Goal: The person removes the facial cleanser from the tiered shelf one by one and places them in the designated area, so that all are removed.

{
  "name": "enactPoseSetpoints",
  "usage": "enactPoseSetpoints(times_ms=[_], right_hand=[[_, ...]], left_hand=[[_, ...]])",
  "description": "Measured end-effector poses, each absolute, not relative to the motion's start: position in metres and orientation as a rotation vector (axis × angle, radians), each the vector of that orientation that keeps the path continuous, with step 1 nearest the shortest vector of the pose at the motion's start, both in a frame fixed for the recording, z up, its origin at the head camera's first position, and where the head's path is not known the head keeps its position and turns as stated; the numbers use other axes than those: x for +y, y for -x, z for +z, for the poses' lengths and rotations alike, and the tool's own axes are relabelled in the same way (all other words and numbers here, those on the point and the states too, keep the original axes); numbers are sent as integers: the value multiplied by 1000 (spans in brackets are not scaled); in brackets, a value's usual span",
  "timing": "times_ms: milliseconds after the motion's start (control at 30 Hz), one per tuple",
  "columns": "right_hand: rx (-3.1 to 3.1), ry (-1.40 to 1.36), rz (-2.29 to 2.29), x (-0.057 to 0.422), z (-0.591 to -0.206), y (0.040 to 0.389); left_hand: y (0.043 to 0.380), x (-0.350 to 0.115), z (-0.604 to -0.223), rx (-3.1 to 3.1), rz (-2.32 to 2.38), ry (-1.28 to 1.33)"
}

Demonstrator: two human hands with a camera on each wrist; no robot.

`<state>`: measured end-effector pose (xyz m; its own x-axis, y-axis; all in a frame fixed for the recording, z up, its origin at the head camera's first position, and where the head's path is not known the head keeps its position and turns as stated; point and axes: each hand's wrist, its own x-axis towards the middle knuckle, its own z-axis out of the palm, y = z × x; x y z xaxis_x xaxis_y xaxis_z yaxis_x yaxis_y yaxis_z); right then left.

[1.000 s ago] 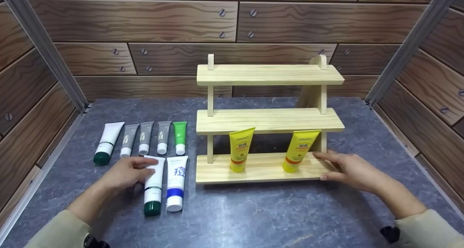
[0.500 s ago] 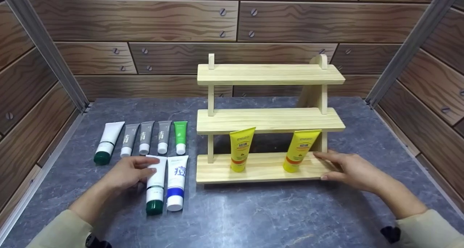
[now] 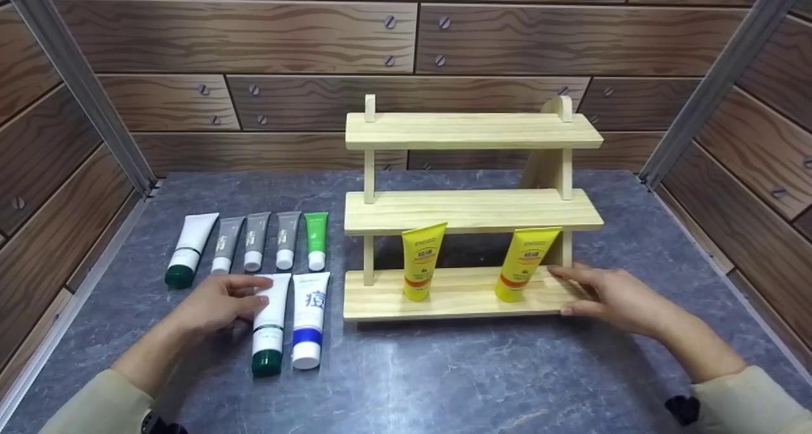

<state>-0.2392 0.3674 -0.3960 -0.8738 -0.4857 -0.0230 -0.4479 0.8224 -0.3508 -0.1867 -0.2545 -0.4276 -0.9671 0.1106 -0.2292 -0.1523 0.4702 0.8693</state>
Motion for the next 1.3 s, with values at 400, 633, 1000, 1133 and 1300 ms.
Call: enactPoseSetpoints(times_ms=[400, 633, 1000, 1133, 1300], right_hand=[[2907, 762, -492, 367, -396, 239], [2897, 746, -479, 366, -395, 240], [2893, 733, -486, 367, -396, 240], [2890, 731, -486, 367, -396, 240], [2890, 746, -486, 367, -395, 240]], left_hand=[[178, -262, -406, 2524, 1459, 39], [176, -247, -381, 2637, 1402, -92], [176, -198, -346, 2648, 1494, -371], [178, -178, -343, 2654, 1525, -514], [182, -156, -337, 2669, 1537, -688]])
